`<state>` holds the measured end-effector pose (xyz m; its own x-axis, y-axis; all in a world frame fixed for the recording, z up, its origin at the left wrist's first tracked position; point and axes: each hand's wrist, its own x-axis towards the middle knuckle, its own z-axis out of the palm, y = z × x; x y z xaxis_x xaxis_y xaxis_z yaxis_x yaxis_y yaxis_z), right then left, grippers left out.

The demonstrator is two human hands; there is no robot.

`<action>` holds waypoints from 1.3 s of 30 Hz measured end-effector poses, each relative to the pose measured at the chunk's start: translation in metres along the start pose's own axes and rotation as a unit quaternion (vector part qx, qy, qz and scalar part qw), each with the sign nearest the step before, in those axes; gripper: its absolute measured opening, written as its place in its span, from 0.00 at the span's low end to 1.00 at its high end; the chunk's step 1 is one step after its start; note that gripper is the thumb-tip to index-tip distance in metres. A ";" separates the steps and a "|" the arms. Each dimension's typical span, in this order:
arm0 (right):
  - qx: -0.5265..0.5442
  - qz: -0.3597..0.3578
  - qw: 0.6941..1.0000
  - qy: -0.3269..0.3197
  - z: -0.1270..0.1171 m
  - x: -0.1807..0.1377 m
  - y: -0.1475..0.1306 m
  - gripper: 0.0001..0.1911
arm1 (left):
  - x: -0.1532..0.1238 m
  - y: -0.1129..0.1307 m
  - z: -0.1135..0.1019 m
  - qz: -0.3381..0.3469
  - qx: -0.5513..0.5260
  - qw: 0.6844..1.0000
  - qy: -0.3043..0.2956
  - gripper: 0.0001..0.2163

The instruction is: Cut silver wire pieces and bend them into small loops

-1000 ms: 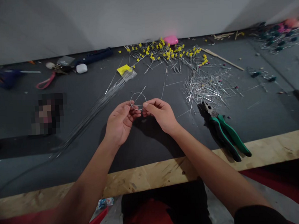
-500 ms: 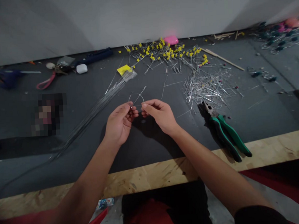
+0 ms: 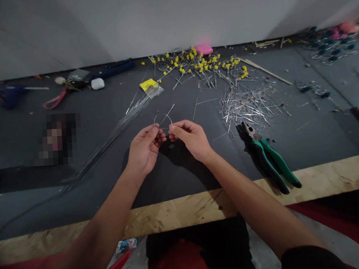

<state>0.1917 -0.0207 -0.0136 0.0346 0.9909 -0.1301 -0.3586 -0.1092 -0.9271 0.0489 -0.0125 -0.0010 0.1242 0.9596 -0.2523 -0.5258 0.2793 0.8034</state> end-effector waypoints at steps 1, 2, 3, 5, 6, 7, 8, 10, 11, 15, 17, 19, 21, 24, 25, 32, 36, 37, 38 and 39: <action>0.002 0.001 1.000 -0.002 0.000 0.000 0.000 0.08 | 0.000 0.000 0.000 0.000 -0.001 1.000 0.000 0.07; 0.005 0.002 1.000 -0.004 0.000 0.000 0.000 0.08 | 0.000 0.000 0.000 0.000 -0.001 1.000 0.000 0.07; 0.008 0.003 1.000 -0.007 0.000 0.000 0.000 0.08 | 0.000 0.001 0.000 0.000 -0.002 1.000 0.001 0.07; 0.016 0.002 1.000 -0.014 0.000 0.000 0.000 0.08 | 0.000 0.001 0.000 0.000 -0.004 1.000 0.001 0.07; 0.018 0.001 1.000 -0.016 0.000 0.000 0.000 0.08 | 0.000 0.002 0.000 0.000 -0.006 1.000 0.001 0.07; 0.019 0.001 1.000 -0.017 0.000 0.000 0.000 0.08 | 0.000 0.002 0.000 0.000 -0.007 1.000 0.000 0.07; 0.018 0.002 1.000 -0.017 0.000 0.000 0.000 0.09 | 0.000 0.002 0.000 0.001 -0.008 1.000 0.000 0.07; 0.015 0.005 1.000 -0.016 0.000 0.000 0.000 0.09 | 0.000 0.002 0.000 0.003 -0.006 1.000 0.000 0.07; 0.015 0.007 1.000 -0.016 0.000 0.000 0.000 0.09 | 0.000 0.002 0.000 0.003 -0.004 1.000 0.002 0.07; 0.031 0.007 0.999 -0.030 0.000 0.000 -0.001 0.08 | 0.001 0.002 -0.001 0.008 -0.004 1.000 0.010 0.07; 0.045 0.007 0.998 -0.040 0.000 0.000 -0.001 0.07 | 0.001 0.002 -0.001 0.010 -0.008 1.000 0.015 0.07; 0.056 0.009 0.997 -0.045 0.001 0.000 -0.002 0.07 | 0.001 0.003 -0.001 0.015 -0.015 1.000 0.022 0.07; 0.057 0.011 0.997 -0.044 0.001 0.000 -0.001 0.07 | 0.001 0.004 0.000 0.021 -0.019 0.999 0.030 0.07; 0.048 0.010 0.998 -0.039 0.002 0.000 0.000 0.08 | 0.001 0.004 0.000 0.024 -0.015 0.999 0.034 0.08; 0.045 0.011 0.998 -0.036 0.002 0.000 0.000 0.08 | 0.001 0.004 0.000 0.025 -0.013 0.999 0.033 0.08; 0.046 0.024 0.999 -0.016 0.003 0.000 -0.002 0.08 | 0.001 0.002 0.001 0.044 0.002 0.999 0.030 0.07; 0.052 0.022 0.998 -0.015 0.003 0.000 -0.002 0.07 | 0.001 0.001 0.001 0.043 0.005 0.999 0.030 0.07; 0.053 0.022 0.998 -0.014 0.004 0.000 -0.002 0.07 | 0.001 0.002 0.001 0.042 0.005 0.999 0.031 0.07; 0.053 0.022 0.998 -0.015 0.004 0.000 -0.002 0.07 | 0.000 0.002 0.001 0.040 0.006 0.999 0.032 0.07; 0.053 0.023 0.998 -0.015 0.004 0.000 -0.002 0.07 | 0.000 0.002 0.001 0.037 0.006 0.999 0.031 0.07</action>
<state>0.1892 -0.0198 -0.0102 -0.0107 0.9872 -0.1592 -0.4556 -0.1465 -0.8781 0.0483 -0.0115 0.0010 0.0322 0.9740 -0.2242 -0.5218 0.2077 0.8274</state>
